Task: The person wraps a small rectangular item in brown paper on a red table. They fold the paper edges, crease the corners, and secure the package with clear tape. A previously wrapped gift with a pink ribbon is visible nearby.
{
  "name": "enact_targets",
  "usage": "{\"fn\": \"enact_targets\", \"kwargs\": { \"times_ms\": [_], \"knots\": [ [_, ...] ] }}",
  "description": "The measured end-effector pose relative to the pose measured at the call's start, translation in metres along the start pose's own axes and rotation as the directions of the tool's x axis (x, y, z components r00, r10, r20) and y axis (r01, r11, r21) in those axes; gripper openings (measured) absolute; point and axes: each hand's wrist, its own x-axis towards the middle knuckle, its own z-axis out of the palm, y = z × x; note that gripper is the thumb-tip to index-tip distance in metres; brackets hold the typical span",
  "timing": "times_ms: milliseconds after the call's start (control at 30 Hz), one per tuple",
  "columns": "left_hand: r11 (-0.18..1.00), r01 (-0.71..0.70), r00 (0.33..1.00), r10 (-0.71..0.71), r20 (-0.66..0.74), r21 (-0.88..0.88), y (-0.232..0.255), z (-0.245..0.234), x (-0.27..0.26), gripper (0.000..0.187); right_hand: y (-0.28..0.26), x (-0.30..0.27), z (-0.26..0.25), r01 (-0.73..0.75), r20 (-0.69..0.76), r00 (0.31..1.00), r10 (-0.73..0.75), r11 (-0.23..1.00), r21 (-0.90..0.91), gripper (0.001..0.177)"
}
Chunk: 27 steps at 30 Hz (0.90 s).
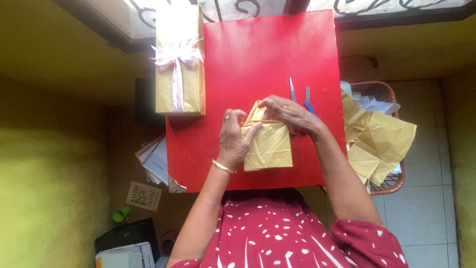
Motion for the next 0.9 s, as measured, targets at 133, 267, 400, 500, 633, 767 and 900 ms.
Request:
{"fn": "enact_targets", "kwargs": {
  "times_ms": [133,267,400,500,633,767,900],
  "knots": [
    [0.920,0.299,0.954,-0.290,0.073,-0.254,-0.009,0.007,-0.005,0.037,0.007,-0.006,-0.004,-0.007,-0.024,1.000,0.006,1.000,-0.016,0.066],
    [0.887,0.332,0.942,-0.325,0.077,-0.319,-0.021,0.013,-0.009,0.030,0.015,-0.020,0.004,0.101,-0.109,0.988,-0.110,0.991,-0.088,0.081],
    [0.882,0.181,0.979,-0.119,0.168,-0.435,-0.028,0.008,-0.020,0.021,0.022,-0.041,0.028,0.172,-0.218,0.953,-0.212,0.967,-0.187,0.091],
    [0.881,0.186,0.972,-0.100,0.212,-0.435,-0.028,0.005,-0.024,0.020,0.024,-0.047,0.045,0.158,-0.328,0.922,-0.203,0.974,-0.160,0.090],
    [0.883,0.285,0.948,-0.203,0.244,-0.373,-0.022,0.005,-0.020,0.021,0.020,-0.047,0.049,0.172,-0.332,0.925,-0.186,0.982,-0.073,0.087],
    [0.929,0.164,0.977,-0.107,0.182,-0.332,-0.015,0.002,-0.013,0.027,0.020,-0.044,0.043,0.104,-0.252,0.961,-0.111,0.994,-0.040,0.087],
    [0.931,-0.104,0.981,0.154,0.117,-0.350,-0.011,-0.002,-0.011,0.027,0.022,-0.042,0.043,0.203,-0.229,0.953,-0.197,0.979,0.004,0.079]
  ]
}}
